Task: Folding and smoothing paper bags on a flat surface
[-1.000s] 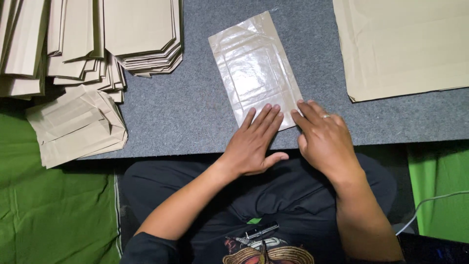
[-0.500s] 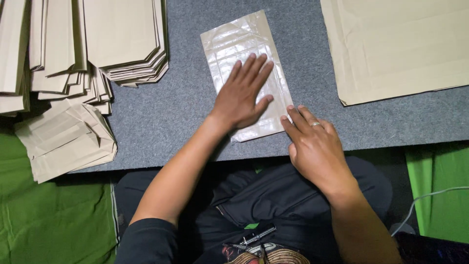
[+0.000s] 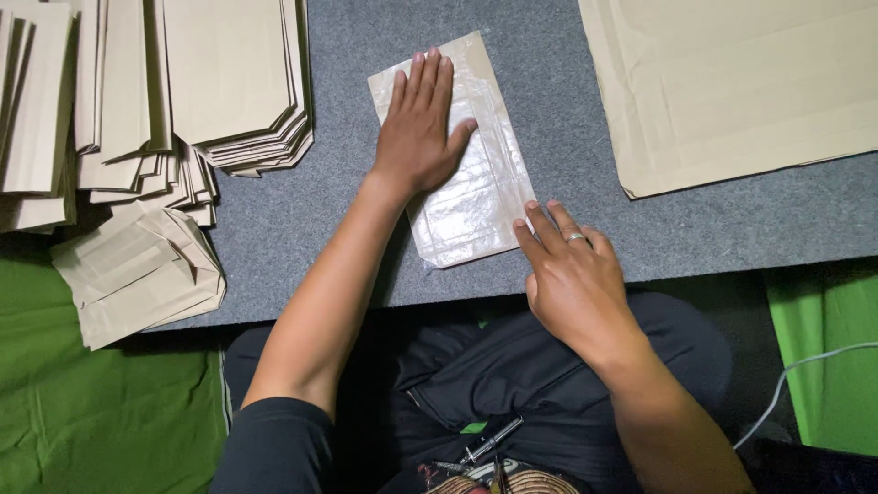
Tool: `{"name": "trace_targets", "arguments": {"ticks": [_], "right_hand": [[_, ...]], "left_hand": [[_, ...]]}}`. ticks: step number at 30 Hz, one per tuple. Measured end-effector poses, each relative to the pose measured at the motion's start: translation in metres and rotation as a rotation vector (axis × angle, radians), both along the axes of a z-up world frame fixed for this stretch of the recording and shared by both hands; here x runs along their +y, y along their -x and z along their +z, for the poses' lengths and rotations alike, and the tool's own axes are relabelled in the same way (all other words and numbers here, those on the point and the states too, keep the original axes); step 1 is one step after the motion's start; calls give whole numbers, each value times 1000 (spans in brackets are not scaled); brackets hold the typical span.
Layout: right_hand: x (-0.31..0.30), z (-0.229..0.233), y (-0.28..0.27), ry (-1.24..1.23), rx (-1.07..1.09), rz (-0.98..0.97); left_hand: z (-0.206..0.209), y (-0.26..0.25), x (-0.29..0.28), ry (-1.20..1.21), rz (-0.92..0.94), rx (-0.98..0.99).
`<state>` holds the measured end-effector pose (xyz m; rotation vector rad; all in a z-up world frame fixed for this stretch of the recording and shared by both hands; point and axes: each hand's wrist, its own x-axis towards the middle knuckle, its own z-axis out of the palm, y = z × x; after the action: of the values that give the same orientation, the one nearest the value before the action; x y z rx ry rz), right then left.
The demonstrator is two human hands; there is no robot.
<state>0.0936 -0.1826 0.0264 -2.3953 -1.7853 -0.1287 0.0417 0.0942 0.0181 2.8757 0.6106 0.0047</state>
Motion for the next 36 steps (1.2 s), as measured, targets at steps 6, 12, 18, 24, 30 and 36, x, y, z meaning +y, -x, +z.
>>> {"name": "trace_targets", "arguments": {"ticks": [6,12,18,24,30,36], "right_hand": [[0,5,0,12,24,3],[1,3,3,53,26,-6],[2,3,3,77,6,-7],[0,1,5,44,-9,-1],[0,-2,6,33,21,-6],[1,-3,5,27,17,-8]], "left_hand": [[-17,29,-70,92,-163,-137],[-27,17,-65,33,-175,-126],[-32,-10,-45,-14,-135,-133],[-34,-32,-28,-13,-71,-100],[-34,-55,-11,5,7,-64],[-34,-70,-1,9,49,-9]]}}
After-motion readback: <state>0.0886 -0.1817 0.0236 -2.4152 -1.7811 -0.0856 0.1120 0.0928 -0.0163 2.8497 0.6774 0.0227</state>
